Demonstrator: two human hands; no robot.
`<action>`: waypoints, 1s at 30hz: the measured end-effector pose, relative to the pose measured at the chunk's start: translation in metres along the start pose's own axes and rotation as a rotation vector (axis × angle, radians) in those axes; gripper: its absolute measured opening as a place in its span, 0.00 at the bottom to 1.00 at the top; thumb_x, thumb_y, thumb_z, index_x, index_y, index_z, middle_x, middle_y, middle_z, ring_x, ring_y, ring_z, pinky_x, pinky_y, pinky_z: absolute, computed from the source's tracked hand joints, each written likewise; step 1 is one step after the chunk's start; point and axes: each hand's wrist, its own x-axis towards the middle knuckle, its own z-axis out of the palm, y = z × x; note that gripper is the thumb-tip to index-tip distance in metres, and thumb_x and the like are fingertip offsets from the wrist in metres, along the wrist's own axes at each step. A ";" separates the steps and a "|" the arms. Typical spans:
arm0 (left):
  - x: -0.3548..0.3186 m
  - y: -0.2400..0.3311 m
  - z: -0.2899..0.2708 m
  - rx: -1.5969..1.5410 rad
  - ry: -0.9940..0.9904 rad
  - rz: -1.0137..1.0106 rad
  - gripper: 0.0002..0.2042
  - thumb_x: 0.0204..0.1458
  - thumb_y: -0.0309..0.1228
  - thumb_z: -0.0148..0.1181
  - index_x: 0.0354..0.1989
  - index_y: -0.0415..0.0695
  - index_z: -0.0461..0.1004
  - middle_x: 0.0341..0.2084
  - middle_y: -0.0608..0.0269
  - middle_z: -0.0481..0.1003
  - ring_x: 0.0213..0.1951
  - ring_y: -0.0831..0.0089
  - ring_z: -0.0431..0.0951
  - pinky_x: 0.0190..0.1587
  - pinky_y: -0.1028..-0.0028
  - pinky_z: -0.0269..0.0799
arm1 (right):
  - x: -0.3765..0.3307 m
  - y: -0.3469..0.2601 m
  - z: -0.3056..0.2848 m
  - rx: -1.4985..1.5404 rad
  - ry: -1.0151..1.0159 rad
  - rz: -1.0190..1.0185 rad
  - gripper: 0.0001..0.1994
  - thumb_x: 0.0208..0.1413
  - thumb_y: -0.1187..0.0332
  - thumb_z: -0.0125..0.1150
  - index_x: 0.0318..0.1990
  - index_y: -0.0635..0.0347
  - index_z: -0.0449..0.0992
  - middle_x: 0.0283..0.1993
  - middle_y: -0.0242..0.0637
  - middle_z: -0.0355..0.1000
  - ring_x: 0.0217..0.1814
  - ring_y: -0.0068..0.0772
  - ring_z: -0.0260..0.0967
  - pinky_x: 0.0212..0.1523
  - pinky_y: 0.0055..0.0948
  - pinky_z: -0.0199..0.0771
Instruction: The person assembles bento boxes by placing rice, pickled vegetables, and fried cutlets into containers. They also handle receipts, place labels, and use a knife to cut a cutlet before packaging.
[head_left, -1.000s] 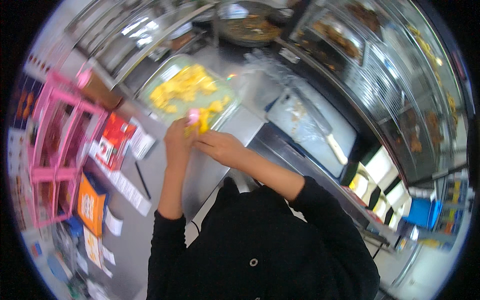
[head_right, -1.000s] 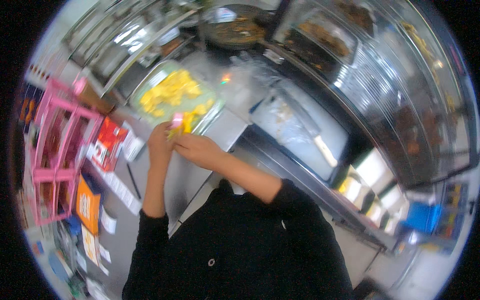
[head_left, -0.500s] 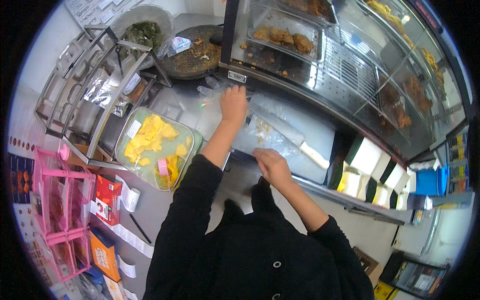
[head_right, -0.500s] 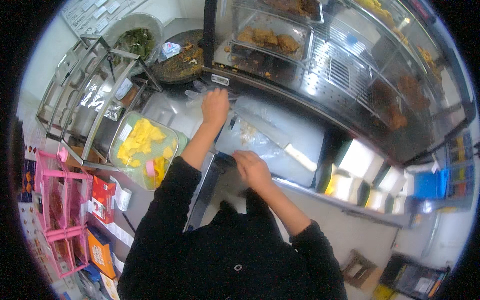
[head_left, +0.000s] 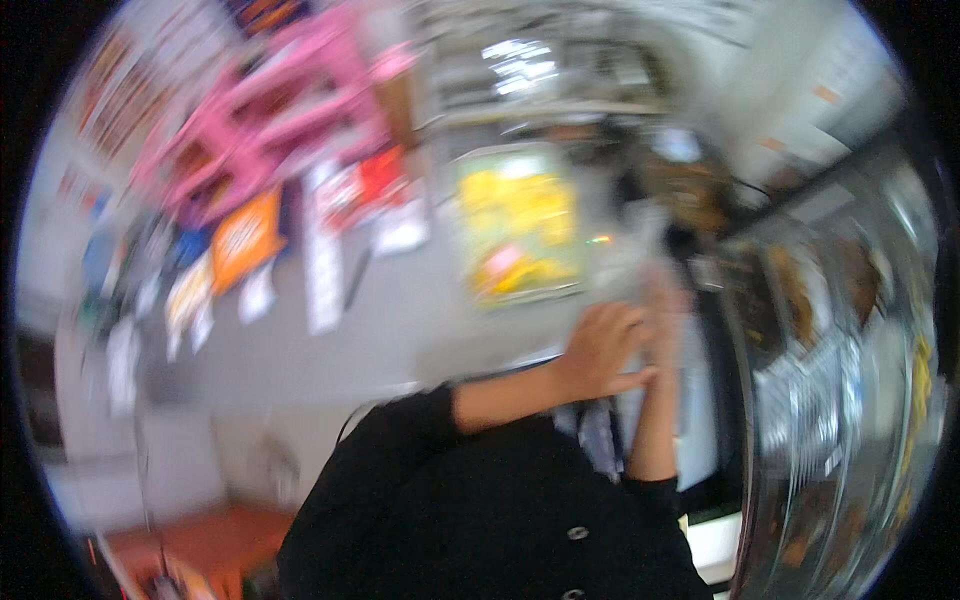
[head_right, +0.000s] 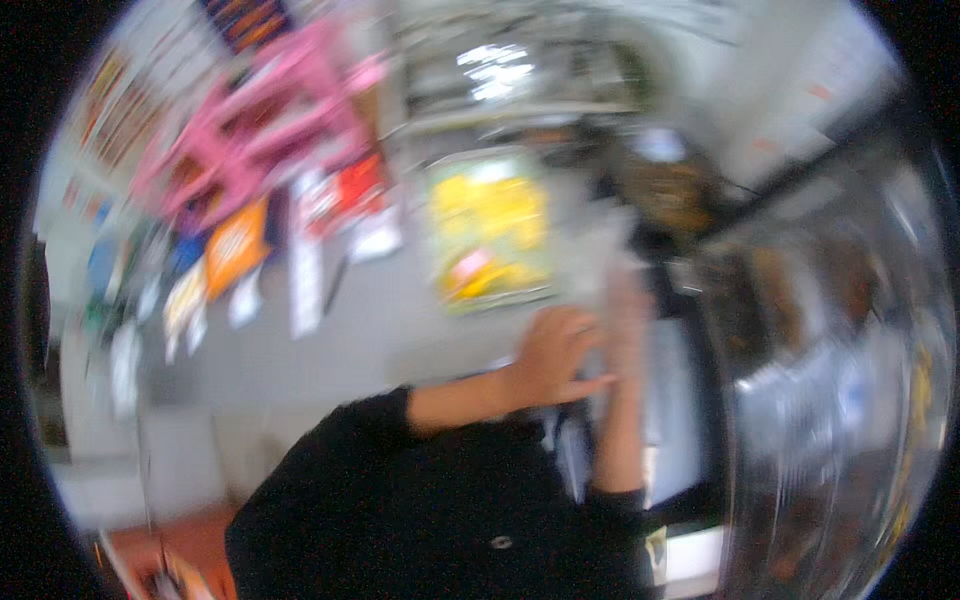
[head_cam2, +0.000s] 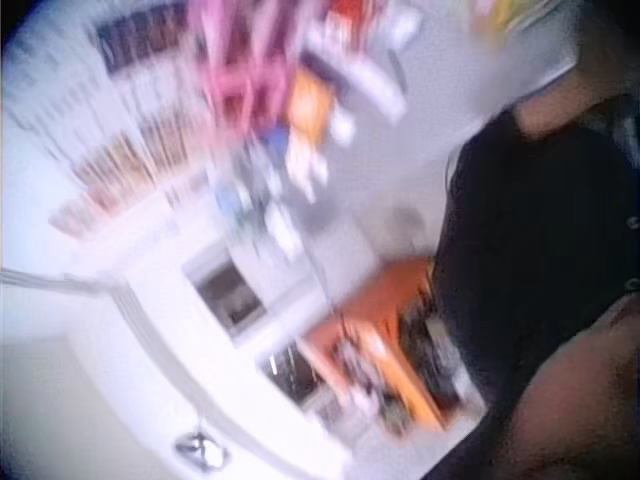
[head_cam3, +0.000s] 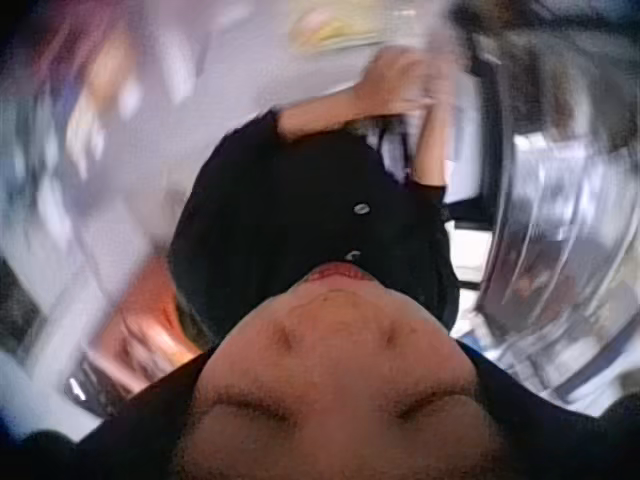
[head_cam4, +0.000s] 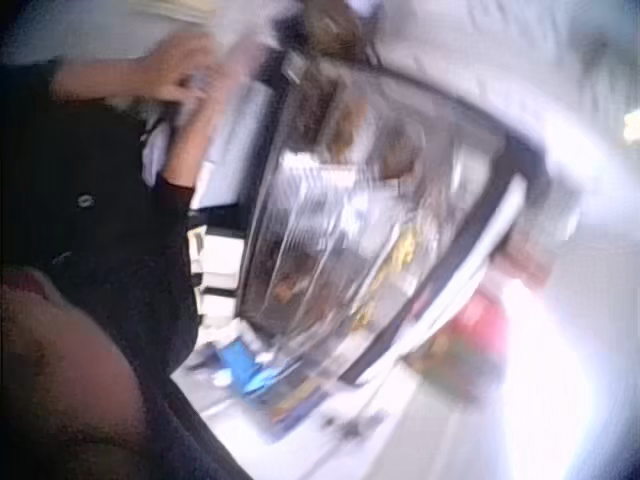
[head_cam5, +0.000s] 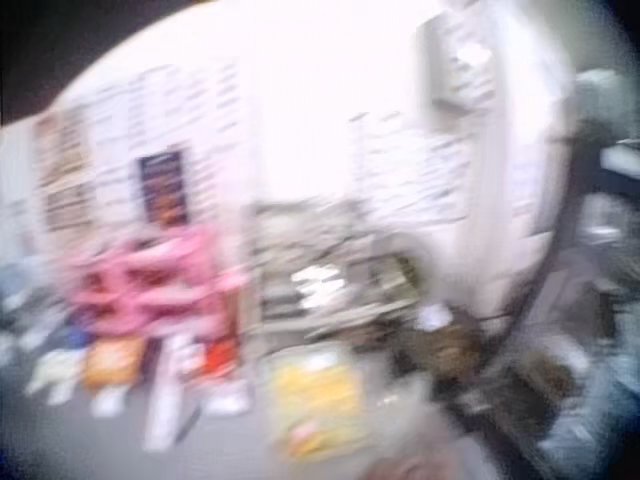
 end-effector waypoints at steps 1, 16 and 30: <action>-0.002 0.001 -0.010 -0.010 0.012 -0.055 0.21 0.41 0.40 0.61 0.42 0.42 0.70 0.41 0.55 0.67 0.47 0.58 0.65 0.47 0.59 0.61 | 0.012 -0.016 0.015 0.410 0.027 0.081 0.45 0.55 0.32 0.32 0.67 0.65 0.49 0.71 0.46 0.44 0.74 0.42 0.35 0.71 0.40 0.28; -0.043 -0.049 -0.110 0.099 0.136 -0.026 0.06 0.42 0.35 0.55 0.25 0.48 0.71 0.32 0.67 0.70 0.41 0.66 0.68 0.38 0.65 0.63 | 0.012 -0.029 0.117 -0.683 -0.142 -0.073 0.31 0.53 0.59 0.53 0.65 0.59 0.56 0.69 0.41 0.51 0.73 0.43 0.40 0.70 0.43 0.39; -0.065 -0.038 -0.097 -0.051 0.045 0.025 0.12 0.43 0.38 0.58 0.36 0.48 0.72 0.43 0.64 0.68 0.53 0.64 0.63 0.46 0.60 0.59 | -0.005 -0.046 0.148 0.500 0.117 -0.012 0.34 0.52 0.44 0.55 0.65 0.43 0.56 0.73 0.43 0.36 0.73 0.60 0.30 0.62 0.73 0.38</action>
